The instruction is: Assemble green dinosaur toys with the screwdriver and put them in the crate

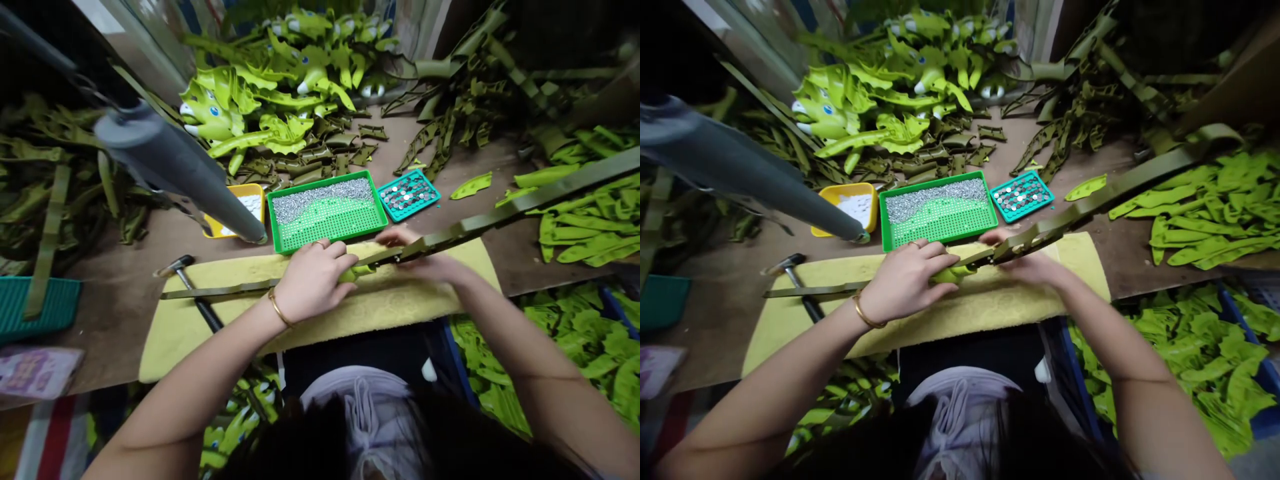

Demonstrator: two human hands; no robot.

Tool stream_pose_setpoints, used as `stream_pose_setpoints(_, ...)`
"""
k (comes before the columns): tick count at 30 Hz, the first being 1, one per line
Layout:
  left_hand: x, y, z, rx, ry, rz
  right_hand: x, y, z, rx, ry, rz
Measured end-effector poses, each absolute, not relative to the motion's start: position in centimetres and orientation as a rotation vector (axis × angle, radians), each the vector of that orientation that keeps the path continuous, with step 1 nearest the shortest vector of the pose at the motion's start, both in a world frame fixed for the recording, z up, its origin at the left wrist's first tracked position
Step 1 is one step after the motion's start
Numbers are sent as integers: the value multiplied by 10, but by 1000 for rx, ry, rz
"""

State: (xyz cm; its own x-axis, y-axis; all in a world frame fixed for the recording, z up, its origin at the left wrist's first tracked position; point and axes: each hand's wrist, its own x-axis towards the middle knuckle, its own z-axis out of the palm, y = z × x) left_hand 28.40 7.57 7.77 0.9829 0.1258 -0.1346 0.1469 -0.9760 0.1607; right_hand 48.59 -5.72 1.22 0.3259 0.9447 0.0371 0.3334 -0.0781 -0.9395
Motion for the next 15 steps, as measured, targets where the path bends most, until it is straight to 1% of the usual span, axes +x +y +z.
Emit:
stream_pose_setpoints(2, 286, 80, 78, 2923, 243, -216, 525, -20, 21, -1725, -1103, 593)
stream_pose_setpoints(3, 286, 82, 77, 2912, 259, -214, 544, 4, 24, -1874, -1039, 471)
stream_pose_setpoints(7, 286, 83, 77, 2889, 291, -225, 588, 107, 18, -2135, -1024, 398)
stream_pose_setpoints(9, 284, 81, 78, 2892, 293, -217, 592, 140, 10, -2232, -1028, 394)
stream_pose_setpoints(11, 282, 79, 78, 2901, 290, -200, 589, 154, 3, -2279, -994, 410)
stream_pose_setpoints(15, 282, 74, 79, 2935, 272, -200, 583, 152, -2, -2309, -875, 422)
